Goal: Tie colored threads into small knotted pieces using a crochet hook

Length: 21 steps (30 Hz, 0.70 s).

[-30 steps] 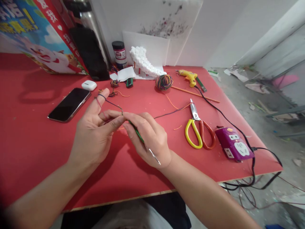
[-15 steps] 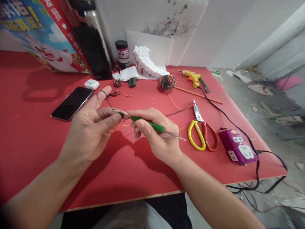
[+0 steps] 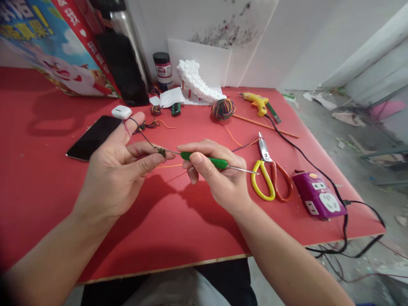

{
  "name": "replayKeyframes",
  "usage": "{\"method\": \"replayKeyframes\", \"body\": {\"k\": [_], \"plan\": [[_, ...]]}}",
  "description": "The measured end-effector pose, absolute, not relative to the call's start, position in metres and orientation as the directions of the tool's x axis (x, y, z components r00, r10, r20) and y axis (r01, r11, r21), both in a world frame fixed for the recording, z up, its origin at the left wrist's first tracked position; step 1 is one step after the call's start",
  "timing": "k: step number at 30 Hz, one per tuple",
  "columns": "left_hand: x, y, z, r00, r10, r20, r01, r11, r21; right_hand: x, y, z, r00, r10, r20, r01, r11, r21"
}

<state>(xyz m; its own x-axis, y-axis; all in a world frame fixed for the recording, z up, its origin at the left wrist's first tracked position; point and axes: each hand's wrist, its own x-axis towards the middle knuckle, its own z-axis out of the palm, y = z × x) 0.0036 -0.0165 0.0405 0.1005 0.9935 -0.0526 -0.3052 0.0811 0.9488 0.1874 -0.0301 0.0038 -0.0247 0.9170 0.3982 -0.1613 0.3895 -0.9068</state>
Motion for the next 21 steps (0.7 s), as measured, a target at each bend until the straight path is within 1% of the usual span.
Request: {"method": "replayKeyframes", "body": {"k": [4, 9, 15, 21], "plan": [[0.001, -0.017, 0.04, 0.113, 0.992, -0.05, -0.312, 0.083, 0.946, 0.19, -0.03, 0.007, -0.035, 0.92, 0.389, -0.14, 0.381, -0.914], [-0.002, -0.017, 0.04, 0.139, 0.989, -0.044, -0.304, 0.084, 0.949, 0.193, -0.03, 0.009, -0.053, 0.908, 0.415, -0.15, 0.404, -0.902], [-0.004, -0.014, 0.041, 0.147, 0.989, -0.026, -0.305, 0.07, 0.95, 0.197, -0.029, 0.012, -0.029, 0.896, 0.442, -0.069, 0.44, -0.896], [-0.007, -0.013, 0.039, 0.15, 0.988, -0.035, -0.282, 0.077, 0.956, 0.201, -0.029, 0.015, -0.05, 0.876, 0.48, -0.014, 0.48, -0.877]]}}
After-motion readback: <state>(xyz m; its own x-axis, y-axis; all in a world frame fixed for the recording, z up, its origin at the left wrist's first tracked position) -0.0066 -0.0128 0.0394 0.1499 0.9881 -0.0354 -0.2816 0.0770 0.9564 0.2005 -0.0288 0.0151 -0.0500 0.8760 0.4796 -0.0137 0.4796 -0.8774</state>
